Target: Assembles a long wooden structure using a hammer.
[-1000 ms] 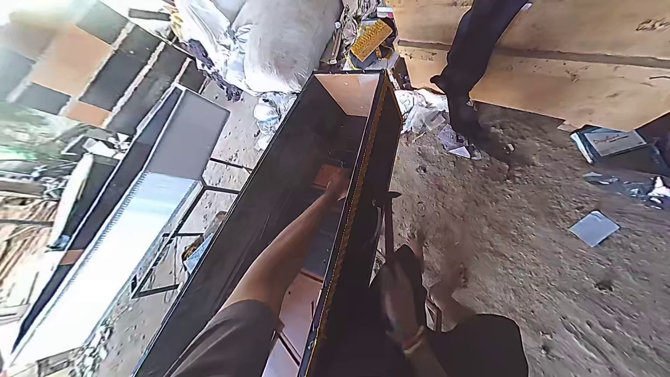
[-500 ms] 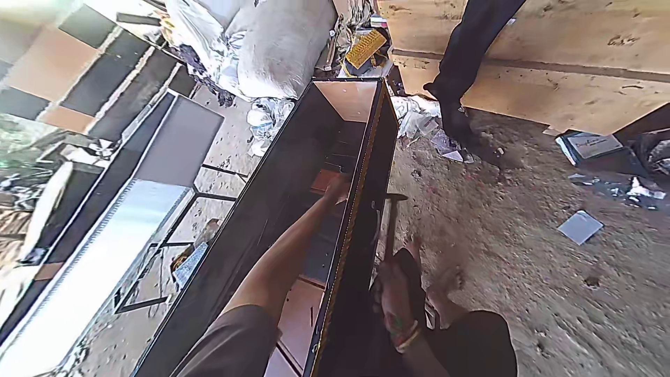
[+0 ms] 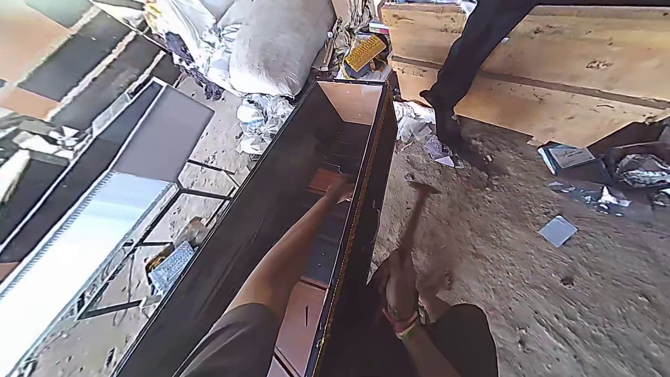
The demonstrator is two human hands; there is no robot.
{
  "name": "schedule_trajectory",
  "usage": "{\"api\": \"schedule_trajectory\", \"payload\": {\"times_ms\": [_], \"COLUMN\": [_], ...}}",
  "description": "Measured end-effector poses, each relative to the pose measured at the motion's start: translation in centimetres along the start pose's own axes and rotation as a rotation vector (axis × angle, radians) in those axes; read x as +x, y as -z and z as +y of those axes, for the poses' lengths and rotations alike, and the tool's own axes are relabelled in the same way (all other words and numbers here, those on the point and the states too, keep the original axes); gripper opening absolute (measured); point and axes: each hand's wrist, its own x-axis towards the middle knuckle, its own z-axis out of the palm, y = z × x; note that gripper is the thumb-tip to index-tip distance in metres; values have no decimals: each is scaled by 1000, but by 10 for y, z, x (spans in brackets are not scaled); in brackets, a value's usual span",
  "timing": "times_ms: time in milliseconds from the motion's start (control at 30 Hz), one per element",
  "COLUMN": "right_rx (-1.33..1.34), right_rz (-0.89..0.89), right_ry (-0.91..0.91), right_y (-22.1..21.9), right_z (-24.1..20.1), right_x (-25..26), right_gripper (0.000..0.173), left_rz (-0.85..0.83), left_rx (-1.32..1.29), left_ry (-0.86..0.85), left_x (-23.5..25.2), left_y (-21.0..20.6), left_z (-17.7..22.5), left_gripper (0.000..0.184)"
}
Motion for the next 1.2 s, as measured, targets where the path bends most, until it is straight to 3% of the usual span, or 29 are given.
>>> {"api": "schedule_trajectory", "payload": {"times_ms": [67,100,200,267,433,633,767,967,1200], "right_rx": [191,240,136,32,-196,-441,-642,-765,-861], "right_rz": [147,127,-203,-252,-72,230,299,292,11], "right_ry": [136,125,-297,-389,-173,-235,-168,-107,284], "right_y": [-5,-9,-18,-19,23,101,130,96,2], "right_z": [-4,-5,-2,-1,-6,-45,-98,-163,-205], "right_x": [-5,-11,-31,-25,11,30,26,35,41], "right_gripper": [28,28,27,27,31,29,32,32,25], "left_rz": [13,21,9,-8,-66,-86,-37,-119,-188], "left_rx": [6,2,-5,-12,-69,-301,-585,-541,-630], "left_ry": [29,37,54,46,39,218,392,597,697], "left_x": [7,10,11,7,8,-13,-40,-107,-162], "left_y": [-4,-5,-6,-1,0,0,-10,-52,-95], "left_z": [-5,-5,-10,-8,-9,-17,-57,-129,-146], "left_gripper": [49,53,61,60,52,48,48,56,60]}}
